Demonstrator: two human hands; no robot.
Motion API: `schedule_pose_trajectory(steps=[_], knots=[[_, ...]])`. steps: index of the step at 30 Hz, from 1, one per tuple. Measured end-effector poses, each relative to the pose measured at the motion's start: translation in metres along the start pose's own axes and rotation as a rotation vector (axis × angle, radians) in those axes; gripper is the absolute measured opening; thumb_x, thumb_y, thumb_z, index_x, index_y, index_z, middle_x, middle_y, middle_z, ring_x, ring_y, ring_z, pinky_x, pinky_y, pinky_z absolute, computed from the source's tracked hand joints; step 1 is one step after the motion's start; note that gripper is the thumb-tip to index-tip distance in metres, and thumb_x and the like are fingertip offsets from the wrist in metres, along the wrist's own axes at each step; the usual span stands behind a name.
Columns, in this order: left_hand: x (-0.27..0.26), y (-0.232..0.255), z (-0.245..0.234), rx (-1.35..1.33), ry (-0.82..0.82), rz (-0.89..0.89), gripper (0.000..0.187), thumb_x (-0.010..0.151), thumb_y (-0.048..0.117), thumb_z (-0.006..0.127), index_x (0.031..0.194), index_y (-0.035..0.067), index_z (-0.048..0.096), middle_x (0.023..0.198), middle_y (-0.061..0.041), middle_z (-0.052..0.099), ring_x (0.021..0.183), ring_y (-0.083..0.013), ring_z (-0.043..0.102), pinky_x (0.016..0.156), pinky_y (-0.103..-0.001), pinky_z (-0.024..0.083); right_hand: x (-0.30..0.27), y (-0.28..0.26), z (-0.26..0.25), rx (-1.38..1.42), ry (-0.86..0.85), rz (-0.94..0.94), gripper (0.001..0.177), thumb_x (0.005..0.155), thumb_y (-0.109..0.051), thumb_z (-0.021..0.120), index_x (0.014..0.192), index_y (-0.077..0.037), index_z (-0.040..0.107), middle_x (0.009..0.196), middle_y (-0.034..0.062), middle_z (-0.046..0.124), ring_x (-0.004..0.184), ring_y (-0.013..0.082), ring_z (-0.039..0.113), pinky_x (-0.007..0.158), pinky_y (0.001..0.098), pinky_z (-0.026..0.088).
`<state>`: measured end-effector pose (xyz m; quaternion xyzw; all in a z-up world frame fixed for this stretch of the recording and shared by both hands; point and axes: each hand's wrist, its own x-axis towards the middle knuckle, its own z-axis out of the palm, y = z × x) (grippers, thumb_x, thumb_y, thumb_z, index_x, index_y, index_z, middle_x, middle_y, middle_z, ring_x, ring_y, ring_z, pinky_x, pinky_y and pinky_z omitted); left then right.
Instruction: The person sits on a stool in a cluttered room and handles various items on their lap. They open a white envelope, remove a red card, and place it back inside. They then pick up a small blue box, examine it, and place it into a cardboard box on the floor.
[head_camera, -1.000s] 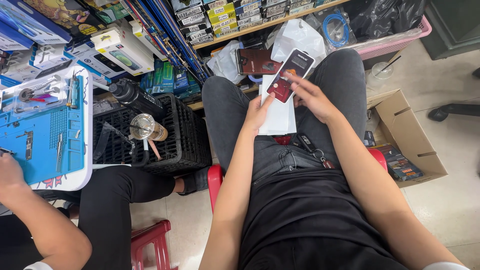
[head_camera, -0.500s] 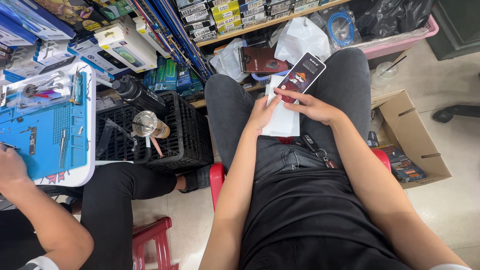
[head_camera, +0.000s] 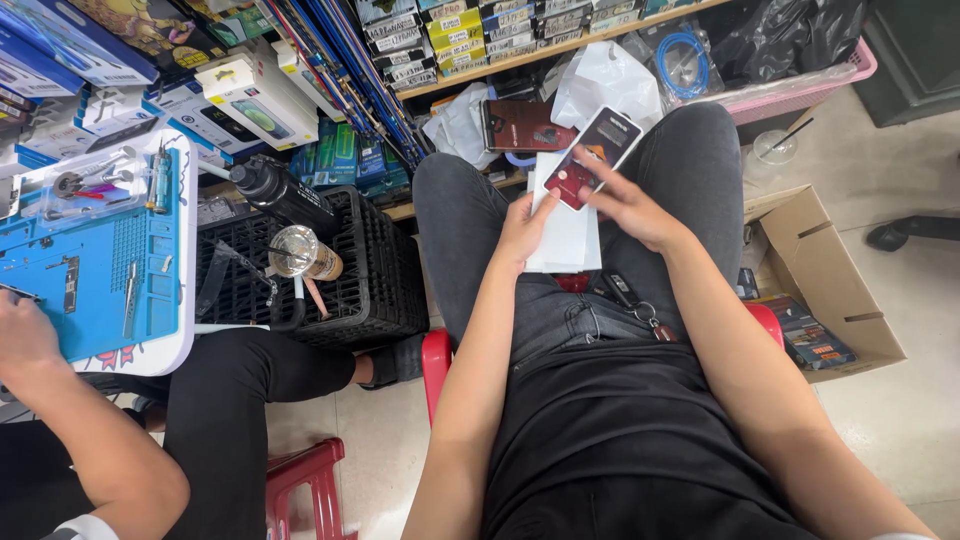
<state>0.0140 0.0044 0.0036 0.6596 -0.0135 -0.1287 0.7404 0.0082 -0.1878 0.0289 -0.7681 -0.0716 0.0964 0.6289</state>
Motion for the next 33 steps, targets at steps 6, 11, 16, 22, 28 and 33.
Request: schedule_pose_trajectory(steps=[6,11,16,22,28,33], knots=[[-0.018,0.026,0.002,0.014,0.022,0.027,0.027,0.1,0.036,0.068,0.089,0.011,0.071,0.081,-0.004,0.072,0.075,-0.0144,0.068,0.075,-0.028,0.054,-0.012,-0.024,0.008,0.079,-0.105,0.117,0.045,0.099,-0.028,0.065,0.144,-0.026,0.063,0.123,0.0177,0.069,0.096,0.0252,0.07,0.081,0.0434,0.059],[0.0,0.003,0.0,0.027,-0.01,0.025,0.029,0.098,0.04,0.071,0.085,0.013,0.071,0.078,-0.003,0.073,0.072,-0.0137,0.068,0.072,-0.027,0.054,-0.007,-0.014,-0.003,0.282,0.115,0.049,0.051,0.107,-0.029,0.058,0.156,-0.03,0.045,0.121,0.0125,0.061,0.097,0.0217,0.069,0.087,0.0431,0.06],[0.005,-0.005,-0.003,0.028,-0.014,0.022,0.03,0.097,0.04,0.072,0.083,0.014,0.071,0.078,-0.003,0.073,0.07,-0.0134,0.068,0.071,-0.026,0.054,-0.003,0.0,-0.007,0.33,0.206,0.008,0.061,0.113,-0.027,0.052,0.165,-0.038,0.022,0.132,0.0134,0.053,0.092,0.0191,0.067,0.085,0.0405,0.059],[-0.005,0.013,0.0,-0.034,0.111,0.002,0.031,0.098,0.041,0.07,0.089,0.012,0.071,0.079,-0.004,0.073,0.071,-0.0143,0.068,0.071,-0.027,0.054,-0.015,-0.036,0.011,-0.001,-0.063,0.07,0.052,0.102,-0.027,0.063,0.153,-0.031,0.053,0.112,0.016,0.065,0.1,0.0264,0.066,0.089,0.0428,0.056],[-0.004,0.011,0.0,-0.045,0.126,0.011,0.031,0.099,0.041,0.069,0.091,0.011,0.071,0.082,-0.004,0.073,0.074,-0.0139,0.068,0.074,-0.028,0.055,-0.009,-0.015,0.003,-0.001,-0.149,0.079,0.034,0.102,-0.027,0.063,0.134,-0.018,0.071,0.117,0.0214,0.07,0.105,0.0283,0.068,0.089,0.044,0.057],[0.002,-0.002,-0.002,-0.011,0.102,0.012,0.033,0.096,0.043,0.073,0.085,0.012,0.072,0.076,-0.003,0.071,0.069,-0.0129,0.067,0.069,-0.026,0.053,-0.002,0.0,-0.005,0.305,0.158,0.036,0.041,0.107,-0.03,0.06,0.147,-0.024,0.059,0.113,0.0099,0.062,0.089,0.0201,0.069,0.083,0.0404,0.061]])
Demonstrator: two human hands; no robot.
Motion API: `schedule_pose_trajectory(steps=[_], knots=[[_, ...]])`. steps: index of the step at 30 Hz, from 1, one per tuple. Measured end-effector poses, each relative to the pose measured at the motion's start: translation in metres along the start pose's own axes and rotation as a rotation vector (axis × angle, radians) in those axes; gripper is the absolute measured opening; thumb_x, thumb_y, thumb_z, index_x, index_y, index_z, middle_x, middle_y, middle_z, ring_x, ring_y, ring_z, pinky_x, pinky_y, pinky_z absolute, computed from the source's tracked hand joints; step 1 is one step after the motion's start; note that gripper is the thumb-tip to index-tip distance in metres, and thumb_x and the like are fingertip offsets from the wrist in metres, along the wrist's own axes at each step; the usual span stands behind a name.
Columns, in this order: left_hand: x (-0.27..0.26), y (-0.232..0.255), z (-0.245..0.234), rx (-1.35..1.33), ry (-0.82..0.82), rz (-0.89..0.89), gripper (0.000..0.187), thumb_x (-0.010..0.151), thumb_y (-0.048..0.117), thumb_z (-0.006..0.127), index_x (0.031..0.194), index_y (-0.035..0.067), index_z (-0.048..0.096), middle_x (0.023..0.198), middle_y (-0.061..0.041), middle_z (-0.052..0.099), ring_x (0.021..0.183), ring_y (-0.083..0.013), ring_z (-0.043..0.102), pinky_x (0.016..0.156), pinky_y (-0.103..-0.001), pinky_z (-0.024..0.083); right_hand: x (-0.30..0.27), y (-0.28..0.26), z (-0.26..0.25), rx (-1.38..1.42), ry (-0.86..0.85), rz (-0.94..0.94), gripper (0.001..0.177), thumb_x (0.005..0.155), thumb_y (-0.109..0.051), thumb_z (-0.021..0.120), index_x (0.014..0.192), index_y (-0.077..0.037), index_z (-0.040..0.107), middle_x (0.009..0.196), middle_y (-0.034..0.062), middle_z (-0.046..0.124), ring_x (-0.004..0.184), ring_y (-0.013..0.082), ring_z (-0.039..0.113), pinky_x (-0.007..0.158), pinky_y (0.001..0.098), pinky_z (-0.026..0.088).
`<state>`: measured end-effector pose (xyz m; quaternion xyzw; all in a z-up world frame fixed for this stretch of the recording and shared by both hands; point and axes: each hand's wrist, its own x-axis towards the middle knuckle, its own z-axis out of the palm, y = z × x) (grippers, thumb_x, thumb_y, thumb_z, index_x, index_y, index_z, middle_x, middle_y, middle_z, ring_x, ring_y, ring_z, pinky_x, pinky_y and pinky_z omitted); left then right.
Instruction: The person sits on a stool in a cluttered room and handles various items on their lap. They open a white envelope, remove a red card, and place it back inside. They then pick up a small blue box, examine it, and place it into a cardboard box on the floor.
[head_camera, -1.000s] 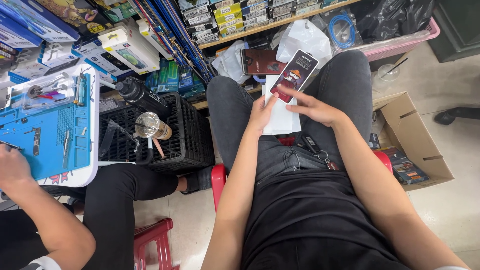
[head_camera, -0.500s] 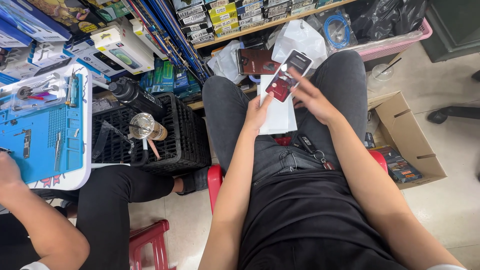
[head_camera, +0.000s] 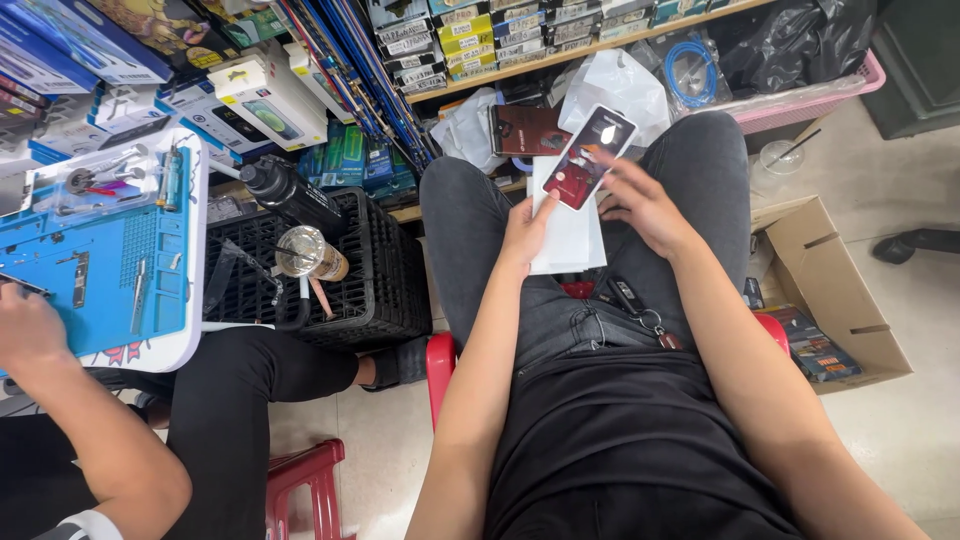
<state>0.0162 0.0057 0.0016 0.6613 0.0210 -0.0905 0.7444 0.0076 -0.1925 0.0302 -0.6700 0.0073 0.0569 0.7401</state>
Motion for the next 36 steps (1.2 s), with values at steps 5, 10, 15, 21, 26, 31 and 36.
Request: schedule_pose_trajectory(steps=[5,10,15,21,26,31,36], knots=[[-0.006,0.004,0.004,0.018,-0.025,0.019,0.032,0.093,0.041,0.076,0.083,0.011,0.073,0.074,-0.003,0.071,0.069,-0.0129,0.066,0.068,-0.027,0.054,0.002,0.005,-0.004,0.147,0.185,-0.023,0.067,0.11,-0.021,0.06,0.164,-0.035,0.024,0.105,0.0001,0.051,0.084,0.0161,0.07,0.083,0.0329,0.063],[-0.014,0.016,0.008,0.012,-0.062,0.008,0.029,0.092,0.04,0.078,0.085,0.012,0.074,0.076,-0.002,0.07,0.074,-0.0122,0.064,0.073,-0.027,0.052,0.014,0.016,-0.009,0.197,0.251,0.045,0.04,0.103,-0.022,0.067,0.14,-0.024,0.052,0.094,-0.0052,0.055,0.078,0.0123,0.07,0.075,0.0266,0.061],[-0.021,0.022,0.007,0.073,-0.176,-0.026,0.032,0.087,0.044,0.082,0.087,0.013,0.077,0.079,-0.005,0.072,0.077,-0.0157,0.067,0.078,-0.031,0.053,0.0,-0.004,0.005,0.132,0.225,0.027,0.019,0.101,-0.02,0.072,0.117,-0.009,0.07,0.092,0.0015,0.07,0.081,0.0108,0.072,0.074,0.0267,0.059],[-0.025,0.024,0.01,0.045,-0.192,-0.056,0.046,0.095,0.054,0.073,0.108,0.01,0.078,0.098,-0.009,0.075,0.098,-0.0187,0.065,0.095,-0.036,0.051,-0.01,-0.02,0.013,0.116,0.221,0.04,0.017,0.103,-0.021,0.069,0.116,-0.01,0.07,0.092,-0.002,0.067,0.083,0.007,0.069,0.076,0.0237,0.055],[-0.012,0.001,0.008,0.075,-0.116,-0.051,0.049,0.102,0.056,0.065,0.117,0.011,0.076,0.109,-0.008,0.075,0.109,-0.0189,0.065,0.1,-0.038,0.049,-0.009,-0.015,0.016,0.033,0.169,0.04,0.016,0.102,-0.019,0.071,0.114,-0.009,0.071,0.091,0.0008,0.067,0.081,0.0097,0.067,0.077,0.0263,0.055],[0.017,-0.031,-0.005,0.139,-0.053,-0.03,0.052,0.101,0.056,0.066,0.118,0.008,0.076,0.102,-0.01,0.075,0.102,-0.0212,0.067,0.094,-0.039,0.051,-0.006,-0.011,0.01,0.093,0.209,0.036,0.018,0.103,-0.019,0.07,0.118,-0.008,0.069,0.089,-0.0006,0.063,0.08,0.0087,0.065,0.076,0.0251,0.056],[0.025,-0.039,-0.008,0.225,-0.103,0.031,0.056,0.097,0.055,0.071,0.125,0.007,0.073,0.118,-0.016,0.074,0.118,-0.0289,0.066,0.104,-0.044,0.049,0.011,0.014,-0.015,0.352,0.286,0.028,0.012,0.108,-0.022,0.063,0.118,-0.014,0.062,0.087,-0.0034,0.062,0.074,0.0087,0.064,0.079,0.0266,0.056]])
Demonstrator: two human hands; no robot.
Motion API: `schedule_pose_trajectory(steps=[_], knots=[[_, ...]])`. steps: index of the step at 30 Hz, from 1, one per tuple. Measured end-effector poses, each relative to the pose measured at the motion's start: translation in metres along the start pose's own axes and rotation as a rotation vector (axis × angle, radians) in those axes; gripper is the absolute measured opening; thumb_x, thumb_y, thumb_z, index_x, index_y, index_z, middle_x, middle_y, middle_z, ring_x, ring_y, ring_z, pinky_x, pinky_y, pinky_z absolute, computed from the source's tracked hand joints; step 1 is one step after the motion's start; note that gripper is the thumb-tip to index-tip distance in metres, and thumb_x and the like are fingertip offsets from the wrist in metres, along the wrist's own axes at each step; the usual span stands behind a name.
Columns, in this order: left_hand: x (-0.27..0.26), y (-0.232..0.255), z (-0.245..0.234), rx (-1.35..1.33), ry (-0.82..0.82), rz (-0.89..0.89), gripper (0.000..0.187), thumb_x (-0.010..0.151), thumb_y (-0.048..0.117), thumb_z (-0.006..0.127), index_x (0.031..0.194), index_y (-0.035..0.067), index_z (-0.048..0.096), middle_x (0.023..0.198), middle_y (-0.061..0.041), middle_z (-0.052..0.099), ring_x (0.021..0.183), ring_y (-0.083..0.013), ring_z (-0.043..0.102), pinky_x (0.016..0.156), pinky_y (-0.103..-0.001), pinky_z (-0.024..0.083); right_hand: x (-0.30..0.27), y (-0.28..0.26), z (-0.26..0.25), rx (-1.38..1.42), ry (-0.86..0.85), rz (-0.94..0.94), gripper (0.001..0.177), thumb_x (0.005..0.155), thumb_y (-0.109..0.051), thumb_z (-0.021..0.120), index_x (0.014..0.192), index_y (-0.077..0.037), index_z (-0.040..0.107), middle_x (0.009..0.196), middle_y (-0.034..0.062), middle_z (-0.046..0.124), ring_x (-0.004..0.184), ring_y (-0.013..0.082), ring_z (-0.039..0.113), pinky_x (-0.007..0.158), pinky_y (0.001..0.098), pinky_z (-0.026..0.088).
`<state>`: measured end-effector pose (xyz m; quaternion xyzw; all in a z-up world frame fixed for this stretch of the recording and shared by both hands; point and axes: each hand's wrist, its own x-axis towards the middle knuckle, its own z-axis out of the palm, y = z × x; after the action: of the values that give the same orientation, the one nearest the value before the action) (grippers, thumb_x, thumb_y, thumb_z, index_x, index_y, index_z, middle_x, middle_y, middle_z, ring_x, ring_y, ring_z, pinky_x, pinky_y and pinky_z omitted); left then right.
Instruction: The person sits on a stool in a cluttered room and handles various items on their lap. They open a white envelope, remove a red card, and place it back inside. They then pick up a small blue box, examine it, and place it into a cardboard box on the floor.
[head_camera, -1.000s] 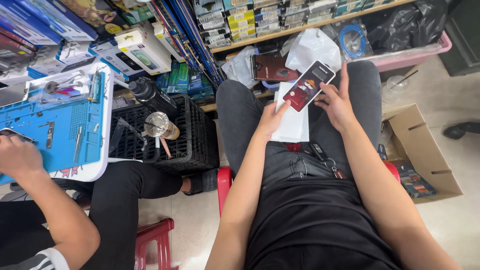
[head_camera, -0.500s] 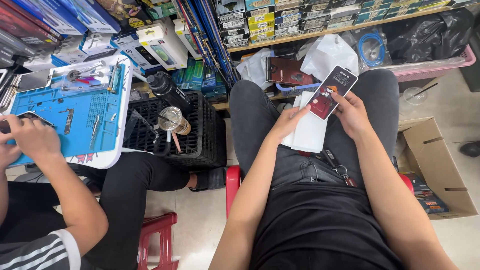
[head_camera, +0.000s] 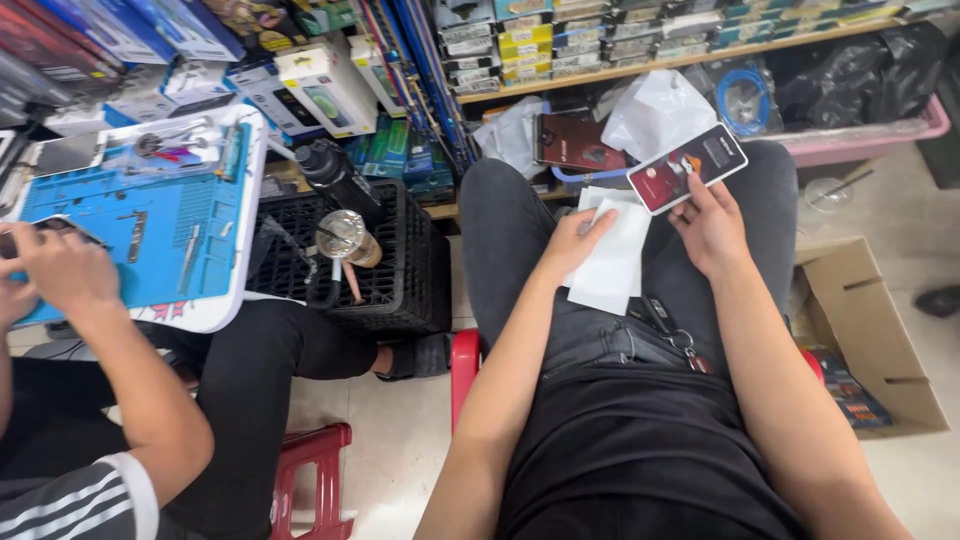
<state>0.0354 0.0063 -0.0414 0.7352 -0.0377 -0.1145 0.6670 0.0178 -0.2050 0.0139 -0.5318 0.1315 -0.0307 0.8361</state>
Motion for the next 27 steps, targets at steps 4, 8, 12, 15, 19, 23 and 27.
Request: schedule_pose_trajectory(steps=[4,8,12,15,19,23,27], knots=[[-0.011,0.015,0.003,0.033,-0.037,0.007,0.058,0.097,0.055,0.07,0.124,0.004,0.073,0.12,-0.021,0.073,0.122,-0.0344,0.064,0.105,-0.046,0.049,-0.009,-0.007,0.009,0.026,0.024,-0.016,0.016,0.109,-0.021,0.06,0.123,-0.012,0.059,0.09,-0.0036,0.06,0.075,0.0085,0.064,0.079,0.0264,0.056],[-0.013,0.016,0.004,0.017,-0.046,0.047,0.052,0.098,0.052,0.07,0.122,0.006,0.074,0.118,-0.018,0.074,0.12,-0.0298,0.064,0.104,-0.045,0.049,-0.009,-0.009,0.01,-0.019,-0.005,-0.025,0.021,0.109,-0.02,0.061,0.128,-0.013,0.061,0.092,-0.0037,0.06,0.077,0.0105,0.066,0.079,0.0285,0.057],[-0.014,0.019,0.003,-0.02,-0.031,0.056,0.049,0.099,0.053,0.069,0.119,0.009,0.076,0.107,-0.012,0.076,0.108,-0.0214,0.067,0.099,-0.042,0.052,-0.005,-0.002,0.007,-0.135,-0.046,-0.054,0.022,0.108,-0.02,0.061,0.129,-0.012,0.063,0.093,-0.0039,0.059,0.078,0.0099,0.066,0.078,0.0288,0.056],[-0.019,0.029,0.004,-0.017,-0.024,0.057,0.048,0.1,0.052,0.068,0.12,0.009,0.076,0.106,-0.012,0.076,0.109,-0.0205,0.067,0.099,-0.042,0.052,0.0,0.003,0.003,-0.119,-0.055,-0.042,0.025,0.107,-0.018,0.061,0.13,-0.01,0.063,0.093,-0.0018,0.06,0.077,0.0113,0.066,0.077,0.0289,0.057],[-0.022,0.03,0.007,-0.011,-0.027,0.069,0.045,0.1,0.05,0.068,0.118,0.01,0.077,0.105,-0.012,0.077,0.108,-0.0194,0.067,0.098,-0.041,0.052,0.003,0.006,0.001,-0.164,-0.059,-0.051,0.025,0.106,-0.018,0.062,0.129,-0.009,0.065,0.091,-0.0005,0.062,0.076,0.0116,0.067,0.076,0.0294,0.057],[-0.02,0.024,0.006,-0.031,-0.04,0.057,0.045,0.101,0.049,0.068,0.12,0.01,0.076,0.104,-0.012,0.076,0.105,-0.0186,0.067,0.099,-0.041,0.051,0.005,0.007,-0.003,-0.136,-0.023,-0.042,0.021,0.105,-0.018,0.06,0.124,-0.01,0.065,0.087,-0.0029,0.06,0.074,0.0084,0.063,0.075,0.0264,0.055],[-0.015,0.017,0.004,-0.025,-0.05,0.077,0.045,0.103,0.048,0.067,0.121,0.008,0.075,0.103,-0.014,0.076,0.103,-0.0205,0.067,0.098,-0.042,0.052,0.008,0.008,-0.005,-0.151,-0.015,-0.044,0.02,0.104,-0.018,0.06,0.122,-0.011,0.066,0.084,-0.0034,0.061,0.072,0.0078,0.063,0.075,0.026,0.054]])
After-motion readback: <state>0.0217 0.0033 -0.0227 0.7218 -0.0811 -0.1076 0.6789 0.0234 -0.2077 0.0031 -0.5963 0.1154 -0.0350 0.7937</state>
